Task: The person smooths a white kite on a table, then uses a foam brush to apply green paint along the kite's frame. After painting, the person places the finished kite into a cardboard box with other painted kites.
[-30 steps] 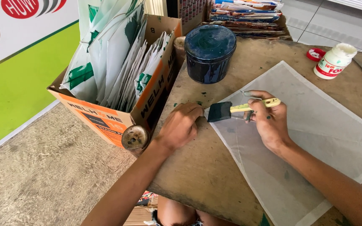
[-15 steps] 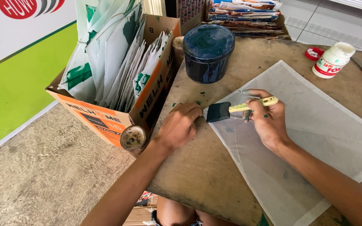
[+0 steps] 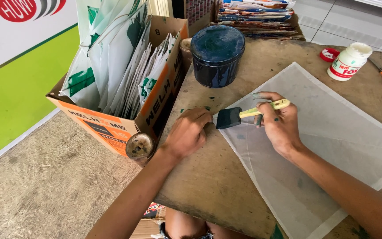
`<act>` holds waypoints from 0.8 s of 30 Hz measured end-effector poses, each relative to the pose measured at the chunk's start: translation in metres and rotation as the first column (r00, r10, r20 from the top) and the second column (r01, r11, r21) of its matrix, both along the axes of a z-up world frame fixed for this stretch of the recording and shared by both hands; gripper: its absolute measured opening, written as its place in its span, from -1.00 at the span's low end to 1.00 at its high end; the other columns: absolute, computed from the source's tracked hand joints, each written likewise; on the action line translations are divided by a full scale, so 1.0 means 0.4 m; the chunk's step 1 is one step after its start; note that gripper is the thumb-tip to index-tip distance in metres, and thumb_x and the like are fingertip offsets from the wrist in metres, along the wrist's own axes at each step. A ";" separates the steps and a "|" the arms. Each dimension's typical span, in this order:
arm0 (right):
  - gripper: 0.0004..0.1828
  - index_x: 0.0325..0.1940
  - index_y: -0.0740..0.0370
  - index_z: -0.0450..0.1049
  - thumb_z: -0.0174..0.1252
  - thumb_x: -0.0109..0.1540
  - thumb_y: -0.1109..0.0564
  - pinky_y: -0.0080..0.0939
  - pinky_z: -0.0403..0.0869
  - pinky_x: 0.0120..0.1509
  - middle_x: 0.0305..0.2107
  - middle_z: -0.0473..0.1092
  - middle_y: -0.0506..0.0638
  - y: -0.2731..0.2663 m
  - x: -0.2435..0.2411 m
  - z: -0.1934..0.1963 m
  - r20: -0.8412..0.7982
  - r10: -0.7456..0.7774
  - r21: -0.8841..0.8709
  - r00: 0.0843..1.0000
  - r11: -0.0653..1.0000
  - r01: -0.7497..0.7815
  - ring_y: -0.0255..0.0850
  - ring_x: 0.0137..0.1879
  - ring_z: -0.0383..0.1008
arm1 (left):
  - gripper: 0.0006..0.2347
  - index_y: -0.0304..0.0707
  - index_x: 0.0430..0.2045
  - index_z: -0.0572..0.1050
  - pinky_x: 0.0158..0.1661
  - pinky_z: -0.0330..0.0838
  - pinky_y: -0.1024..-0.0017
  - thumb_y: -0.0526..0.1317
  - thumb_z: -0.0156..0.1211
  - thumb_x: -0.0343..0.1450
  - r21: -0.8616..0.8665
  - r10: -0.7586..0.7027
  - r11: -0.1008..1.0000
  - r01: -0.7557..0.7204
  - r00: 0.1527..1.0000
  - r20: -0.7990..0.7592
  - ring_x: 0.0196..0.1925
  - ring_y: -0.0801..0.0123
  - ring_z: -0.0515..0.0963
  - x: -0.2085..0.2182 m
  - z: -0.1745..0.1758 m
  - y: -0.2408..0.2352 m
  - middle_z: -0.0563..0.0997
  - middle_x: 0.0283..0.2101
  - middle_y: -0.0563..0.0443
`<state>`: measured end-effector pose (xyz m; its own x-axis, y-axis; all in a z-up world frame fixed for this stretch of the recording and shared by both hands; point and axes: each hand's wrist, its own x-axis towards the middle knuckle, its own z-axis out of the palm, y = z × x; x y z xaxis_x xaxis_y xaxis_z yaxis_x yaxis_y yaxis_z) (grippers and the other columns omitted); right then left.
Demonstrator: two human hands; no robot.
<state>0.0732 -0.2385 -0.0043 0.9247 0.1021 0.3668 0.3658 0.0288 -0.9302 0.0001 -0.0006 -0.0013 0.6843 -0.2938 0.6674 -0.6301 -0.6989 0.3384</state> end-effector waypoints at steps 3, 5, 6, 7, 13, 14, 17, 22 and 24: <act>-0.74 0.01 0.41 0.48 0.03 0.26 0.34 -0.29 0.48 -0.52 -0.51 0.35 0.14 -0.002 0.002 -0.003 0.000 0.003 0.009 1.000 1.000 -0.003 -0.29 -0.57 0.41 | -0.73 -0.44 -0.45 0.58 -0.37 0.47 0.28 -0.61 -0.17 0.32 0.009 0.012 1.000 -0.012 1.000 -0.001 -0.43 -0.03 0.57 -0.002 0.001 -0.001 0.55 -0.48 -0.22; -0.71 0.04 0.44 0.48 0.02 0.25 0.35 -0.30 0.47 -0.52 -0.53 0.35 0.15 -0.004 0.003 -0.003 0.025 0.002 -0.028 1.000 1.000 -0.001 -0.28 -0.56 0.42 | -0.72 -0.43 -0.43 0.59 -0.36 0.48 0.28 -0.60 -0.15 0.33 0.018 0.011 1.000 -0.012 1.000 0.004 -0.41 -0.02 0.58 0.001 -0.001 -0.001 0.57 -0.46 -0.22; -0.71 0.04 0.44 0.48 0.02 0.25 0.35 -0.30 0.47 -0.52 -0.53 0.35 0.15 -0.007 0.002 -0.002 0.026 0.002 -0.028 1.000 1.000 -0.001 -0.28 -0.56 0.42 | -0.72 -0.43 -0.43 0.59 -0.36 0.48 0.28 -0.60 -0.15 0.33 0.018 0.011 1.000 -0.012 1.000 0.005 -0.41 -0.02 0.58 0.003 -0.004 -0.001 0.57 -0.46 -0.22; -0.71 0.05 0.45 0.48 0.01 0.25 0.36 -0.29 0.46 -0.52 -0.55 0.36 0.16 -0.008 0.002 0.000 0.034 0.004 -0.052 0.999 0.999 -0.002 -0.26 -0.57 0.43 | -0.70 -0.41 -0.41 0.61 -0.31 0.49 0.26 -0.59 -0.16 0.33 0.035 0.017 0.999 -0.017 1.000 0.010 -0.38 -0.02 0.59 0.004 -0.007 0.000 0.59 -0.42 -0.21; -0.68 0.07 0.47 0.47 0.01 0.24 0.38 -0.29 0.44 -0.51 -0.59 0.35 0.15 -0.008 -0.005 0.020 0.054 0.019 -0.100 0.998 0.995 -0.014 -0.26 -0.57 0.41 | -0.70 -0.32 -0.40 0.63 -0.20 0.50 0.19 -0.54 -0.14 0.31 0.104 0.040 0.994 -0.042 0.999 0.024 -0.30 -0.01 0.62 0.006 -0.006 0.003 0.62 -0.35 -0.15; -0.69 0.06 0.48 0.46 0.01 0.24 0.38 -0.29 0.42 -0.52 -0.62 0.34 0.14 -0.008 -0.003 0.021 0.066 0.033 -0.098 0.997 0.995 -0.026 -0.25 -0.58 0.39 | -0.71 -0.31 -0.40 0.63 -0.17 0.50 0.16 -0.52 -0.13 0.31 0.117 0.042 0.992 -0.045 0.999 0.027 -0.27 -0.01 0.62 0.006 -0.003 0.004 0.62 -0.33 -0.14; -0.67 0.06 0.47 0.47 0.01 0.22 0.37 -0.27 0.39 -0.48 -0.68 0.33 0.13 -0.001 -0.015 0.043 0.066 0.021 -0.140 0.998 0.990 -0.012 -0.24 -0.58 0.38 | -0.69 -0.26 -0.37 0.66 -0.12 0.49 0.22 -0.51 -0.13 0.32 0.152 0.088 0.984 -0.090 0.996 0.025 -0.25 0.08 0.64 0.010 -0.016 0.000 0.64 -0.31 -0.09; -0.65 0.04 0.37 0.53 0.05 0.19 0.32 -0.26 0.37 -0.45 -0.71 0.34 0.07 0.011 -0.030 0.069 0.085 -0.022 -0.270 0.996 0.962 0.045 -0.29 -0.55 0.36 | -0.69 -0.27 -0.38 0.65 -0.14 0.50 0.19 -0.50 -0.14 0.29 0.142 0.065 0.987 -0.070 0.997 0.035 -0.25 0.03 0.64 0.009 -0.013 0.002 0.63 -0.32 -0.10; -0.64 0.05 0.35 0.54 0.08 0.17 0.31 -0.24 0.37 -0.42 -0.71 0.34 0.06 0.023 -0.043 0.085 0.097 -0.043 -0.306 0.994 0.949 0.071 -0.29 -0.52 0.36 | -0.68 -0.28 -0.38 0.65 -0.14 0.50 0.19 -0.51 -0.13 0.29 0.135 0.055 0.989 -0.059 0.998 0.030 -0.26 0.03 0.65 0.001 -0.001 -0.003 0.63 -0.33 -0.11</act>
<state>0.0562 -0.2294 0.0295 0.8979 0.1711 0.4055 0.4389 -0.2781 -0.8544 0.0006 -0.0016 -0.0015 0.6853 -0.3439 0.6420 -0.5952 -0.7724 0.2216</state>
